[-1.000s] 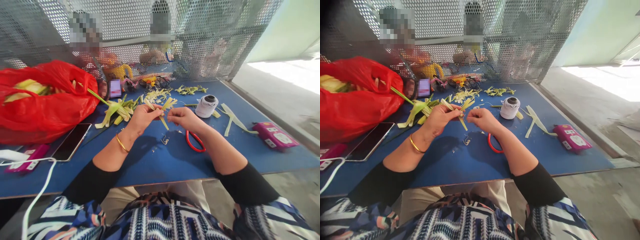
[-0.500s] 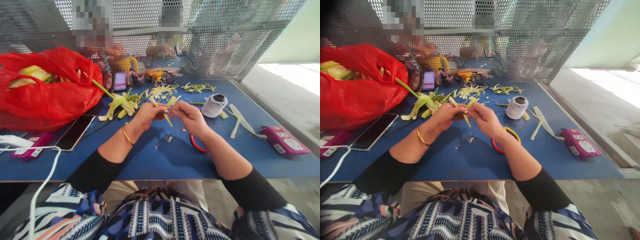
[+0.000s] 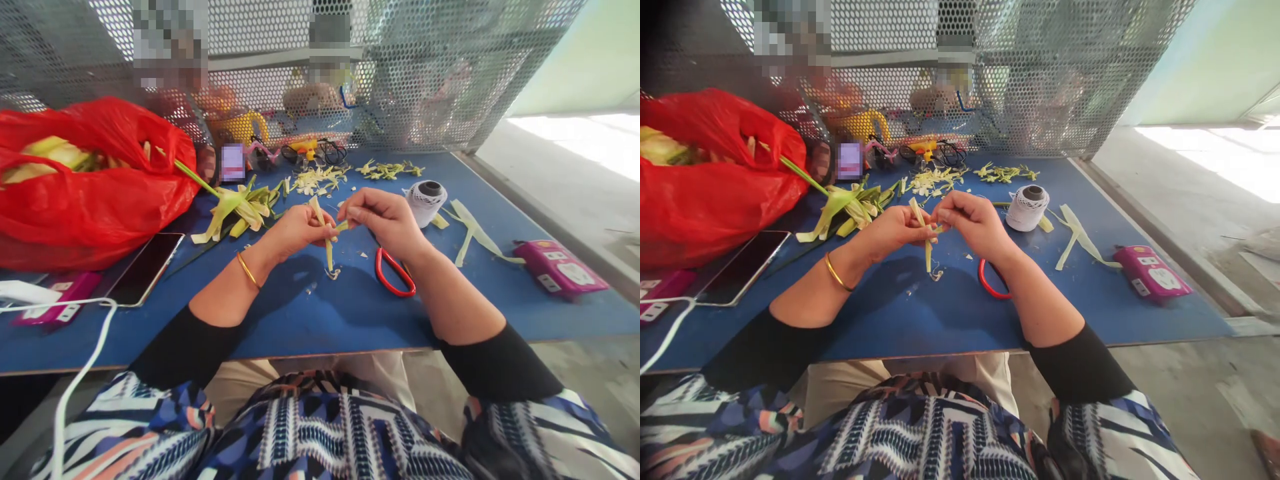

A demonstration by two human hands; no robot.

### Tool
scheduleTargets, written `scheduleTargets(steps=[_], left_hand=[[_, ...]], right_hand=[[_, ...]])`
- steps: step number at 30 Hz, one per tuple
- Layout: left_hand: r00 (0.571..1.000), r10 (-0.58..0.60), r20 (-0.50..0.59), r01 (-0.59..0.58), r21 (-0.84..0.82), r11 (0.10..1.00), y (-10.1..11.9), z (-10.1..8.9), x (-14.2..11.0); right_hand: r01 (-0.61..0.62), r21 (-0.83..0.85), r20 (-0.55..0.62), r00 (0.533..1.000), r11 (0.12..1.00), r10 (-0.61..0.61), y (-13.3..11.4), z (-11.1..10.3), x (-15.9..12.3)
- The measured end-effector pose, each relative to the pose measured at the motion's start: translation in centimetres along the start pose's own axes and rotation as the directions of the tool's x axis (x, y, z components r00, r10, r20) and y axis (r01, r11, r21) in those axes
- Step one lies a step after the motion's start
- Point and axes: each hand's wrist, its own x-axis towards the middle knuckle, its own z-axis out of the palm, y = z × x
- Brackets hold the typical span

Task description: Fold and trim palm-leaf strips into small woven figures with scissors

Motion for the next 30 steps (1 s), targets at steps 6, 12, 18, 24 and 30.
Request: scheduleTargets(steps=[6, 12, 18, 24, 30], left_hand=[[0.970, 0.065, 0.236, -0.083, 0.065, 0.994, 0.2, 0.8, -1.0], [0.970, 0.173, 0.172, -0.181, 0.036, 0.983, 1.5, 0.4, -1.6], [0.984, 0.150, -0.093, -0.147, 0.040, 0.988, 1.2, -1.3, -0.5], [0.954, 0.177, -0.241, -0.116, 0.247, 0.962, 0.5, -1.7, 0.2], [0.961, 0.251, -0.113, -0.133, 0.608, 0.783, -0.1, -0.3, -0.1]], right_hand=[[-0.095, -0.030, -0.012, 0.995, 0.995, 0.094, 1.3, -1.2, 0.7], [-0.275, -0.113, 0.078, 0.956, 0.955, 0.284, 3.1, -1.2, 0.8], [-0.249, -0.236, 0.219, 0.928, 0.939, 0.301, 3.0, -0.7, 0.4], [0.006, -0.281, 0.283, 0.956, 0.960, 0.077, 1.2, -0.1, -0.2], [0.216, -0.494, 0.120, 0.976, 0.842, -0.179, 1.4, 0.0, 0.0]])
